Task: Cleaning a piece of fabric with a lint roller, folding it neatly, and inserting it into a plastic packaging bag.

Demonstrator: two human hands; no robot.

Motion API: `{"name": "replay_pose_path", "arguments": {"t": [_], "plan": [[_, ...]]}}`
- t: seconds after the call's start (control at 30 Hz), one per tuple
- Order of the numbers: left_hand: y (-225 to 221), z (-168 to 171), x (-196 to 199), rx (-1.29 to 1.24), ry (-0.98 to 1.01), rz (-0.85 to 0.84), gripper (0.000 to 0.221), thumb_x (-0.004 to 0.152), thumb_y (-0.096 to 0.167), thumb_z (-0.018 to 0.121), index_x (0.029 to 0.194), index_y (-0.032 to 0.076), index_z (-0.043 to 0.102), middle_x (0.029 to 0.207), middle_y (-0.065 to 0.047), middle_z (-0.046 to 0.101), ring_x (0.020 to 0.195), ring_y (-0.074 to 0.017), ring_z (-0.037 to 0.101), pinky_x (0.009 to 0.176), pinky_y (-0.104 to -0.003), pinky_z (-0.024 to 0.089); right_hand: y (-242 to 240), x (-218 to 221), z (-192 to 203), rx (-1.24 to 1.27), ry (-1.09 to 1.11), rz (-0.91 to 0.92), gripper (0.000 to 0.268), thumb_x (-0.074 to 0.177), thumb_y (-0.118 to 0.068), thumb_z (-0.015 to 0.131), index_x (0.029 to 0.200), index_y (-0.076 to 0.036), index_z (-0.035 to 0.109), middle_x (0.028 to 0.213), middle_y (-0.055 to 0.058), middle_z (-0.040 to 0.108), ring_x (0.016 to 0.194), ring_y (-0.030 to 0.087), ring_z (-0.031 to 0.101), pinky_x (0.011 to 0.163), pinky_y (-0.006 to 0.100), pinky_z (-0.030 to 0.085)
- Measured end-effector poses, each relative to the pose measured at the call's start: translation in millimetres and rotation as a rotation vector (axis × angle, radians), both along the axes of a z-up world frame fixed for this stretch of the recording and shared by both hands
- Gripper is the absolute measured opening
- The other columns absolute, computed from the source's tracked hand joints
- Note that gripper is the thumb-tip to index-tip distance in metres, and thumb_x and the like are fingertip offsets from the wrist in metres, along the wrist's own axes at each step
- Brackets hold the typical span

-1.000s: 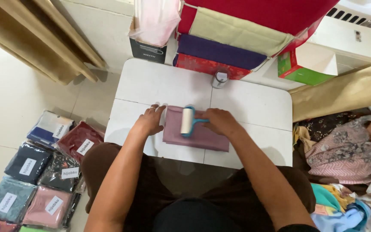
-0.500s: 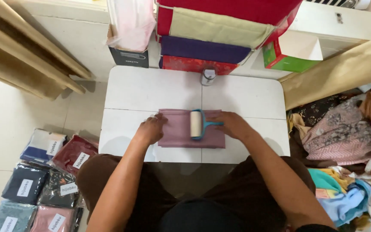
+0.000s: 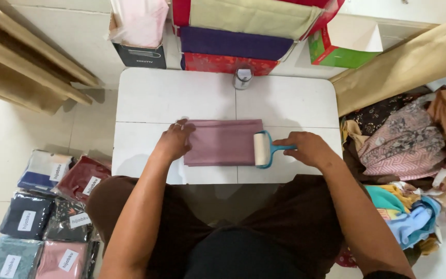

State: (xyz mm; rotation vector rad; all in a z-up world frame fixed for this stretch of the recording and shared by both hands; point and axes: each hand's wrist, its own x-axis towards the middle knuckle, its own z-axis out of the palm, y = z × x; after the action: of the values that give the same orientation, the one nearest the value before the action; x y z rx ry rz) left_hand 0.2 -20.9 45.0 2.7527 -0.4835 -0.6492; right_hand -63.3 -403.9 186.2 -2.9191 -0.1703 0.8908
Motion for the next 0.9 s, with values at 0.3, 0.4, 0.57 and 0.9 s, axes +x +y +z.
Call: {"name": "replay_pose_path", "arguments": {"t": [0.3,0.4,0.57,0.9], "plan": [[10,26,-8,-0.061,-0.008,0.059,0.052,0.09,0.019,0.072,0.141,0.018,0.061,0.156,-0.017,0.045,0.137,-0.0367,0.052,0.102,-0.054,0.053,117,-3,-84,0.254,-0.174,0.269,0.043,0.096,-0.033,0.06,0.139,-0.036,0.062,0.103,0.008,0.064,0.099,0.034,0.068,0.084,0.049,0.056],[13,18,-10,-0.079,0.012,0.089,0.056,0.089,0.011,0.071,0.143,0.018,0.059,0.155,-0.018,0.046,0.134,-0.0376,0.054,0.1,-0.055,0.053,160,1,-107,0.325,-0.244,0.262,0.039,0.096,-0.036,0.061,0.134,-0.035,0.062,0.112,0.008,0.063,0.107,0.034,0.066,0.086,0.049,0.057],[20,13,-12,-0.082,0.035,0.114,0.057,0.09,0.016,0.071,0.144,0.026,0.057,0.156,-0.017,0.043,0.136,-0.0401,0.053,0.1,-0.057,0.053,146,5,-92,0.322,-0.141,0.201,0.035,0.093,-0.036,0.063,0.128,-0.034,0.067,0.118,0.008,0.065,0.113,0.034,0.066,0.092,0.048,0.055],[3,-29,-6,0.125,0.01,0.09,0.073,0.077,0.04,0.085,0.143,0.034,0.054,0.15,-0.014,0.047,0.136,-0.0338,0.051,0.098,-0.052,0.054,-7,1,-45,0.123,0.053,-0.13,0.044,0.086,-0.022,0.073,0.126,-0.041,0.074,0.12,0.005,0.075,0.108,0.032,0.071,0.092,0.042,0.055]]}}
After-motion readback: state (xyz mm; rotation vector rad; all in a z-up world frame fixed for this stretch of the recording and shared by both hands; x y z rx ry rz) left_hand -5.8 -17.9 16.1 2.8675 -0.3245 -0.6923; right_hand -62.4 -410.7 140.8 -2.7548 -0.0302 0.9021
